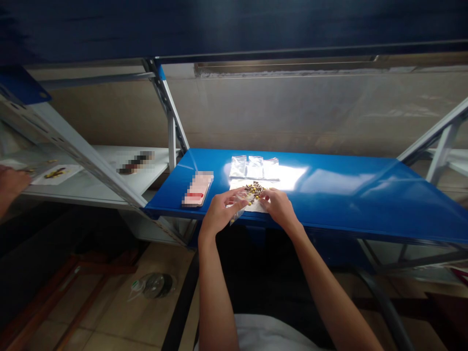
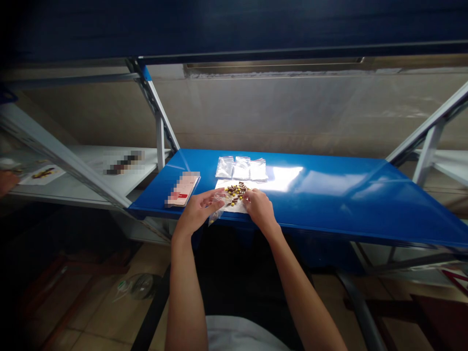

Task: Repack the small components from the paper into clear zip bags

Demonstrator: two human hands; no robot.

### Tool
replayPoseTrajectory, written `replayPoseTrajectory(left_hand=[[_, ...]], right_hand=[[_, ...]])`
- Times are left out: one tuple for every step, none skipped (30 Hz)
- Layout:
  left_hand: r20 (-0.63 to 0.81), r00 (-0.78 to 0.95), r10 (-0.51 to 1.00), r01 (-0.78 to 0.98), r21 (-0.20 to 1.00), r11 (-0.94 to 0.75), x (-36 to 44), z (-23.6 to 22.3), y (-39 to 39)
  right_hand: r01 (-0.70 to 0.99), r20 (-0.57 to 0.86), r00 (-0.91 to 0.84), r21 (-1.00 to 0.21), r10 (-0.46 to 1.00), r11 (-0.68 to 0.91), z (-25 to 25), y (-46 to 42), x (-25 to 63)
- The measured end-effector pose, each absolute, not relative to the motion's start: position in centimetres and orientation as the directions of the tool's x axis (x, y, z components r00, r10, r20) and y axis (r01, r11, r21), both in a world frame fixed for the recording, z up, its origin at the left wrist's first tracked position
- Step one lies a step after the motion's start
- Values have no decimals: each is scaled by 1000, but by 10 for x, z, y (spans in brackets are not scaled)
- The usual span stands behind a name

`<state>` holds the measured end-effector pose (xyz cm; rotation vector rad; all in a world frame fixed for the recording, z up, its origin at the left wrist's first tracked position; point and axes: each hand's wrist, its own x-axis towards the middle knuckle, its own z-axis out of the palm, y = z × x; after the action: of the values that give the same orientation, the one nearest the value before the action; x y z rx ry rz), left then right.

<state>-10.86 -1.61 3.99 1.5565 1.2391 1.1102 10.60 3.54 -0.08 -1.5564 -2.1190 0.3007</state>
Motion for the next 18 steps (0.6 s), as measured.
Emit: replayPoseTrajectory(left_hand=[[133,116,984,245,957,-158,-109,40,-16],[130,114,985,245,957,-154,-109,39,-16],[129,115,985,243,958,-153,-109,39,-15],[129,117,985,240,958,-154,-110,39,-15],[131,120,984,237,959,-156,-110,38,-14],[133,122,984,237,958,-159,-110,38,-14],[135,122,983,238,958,-162,-110,37,-14],[137,121,983,241,957,-163,-111,37,-14],[136,119,983,244,956,-162,-110,36,-14],[135,119,984,247,956,-161,-110,36,-14],[135,122,983,250,955,-162,-110,36,-14],[136,128,982,253,953,-165,-109,37,-15],[139,137,981,256,951,-171,-108,38,-15],[145,147,979,259,949,-179,-107,40,-16],[151,158,976,260,947,-189,-106,43,-17],[158,168,973,258,946,-198,-104,45,-18],[164,177,971,254,945,-206,-103,48,-19],[169,183,968,248,945,-212,-102,50,-20]], right_hand=[[840,252,-236,-433,939,327,0,35,104],[847,250,-246,-414,936,333,0,35,102],[854,249,-259,-393,933,342,0,35,101],[860,250,-272,-371,929,351,0,35,100],[863,251,-284,-353,925,361,0,35,100],[865,254,-291,-342,922,367,-1,36,100],[862,262,-290,-346,920,370,0,36,100],[850,278,-284,-369,918,375,0,37,101],[827,302,-272,-412,914,383,2,38,101],[787,330,-257,-475,909,395,6,38,102],[728,356,-245,-547,902,413,11,38,102],[655,379,-243,-615,893,439,18,37,101],[582,399,-257,-664,880,470,26,36,100],[519,416,-288,-690,863,505,35,34,98],[475,431,-337,-690,837,546,45,32,96],[448,441,-397,-673,805,589,54,29,93],[431,444,-457,-647,771,628,61,27,91],[418,440,-509,-625,740,659,68,26,90]])
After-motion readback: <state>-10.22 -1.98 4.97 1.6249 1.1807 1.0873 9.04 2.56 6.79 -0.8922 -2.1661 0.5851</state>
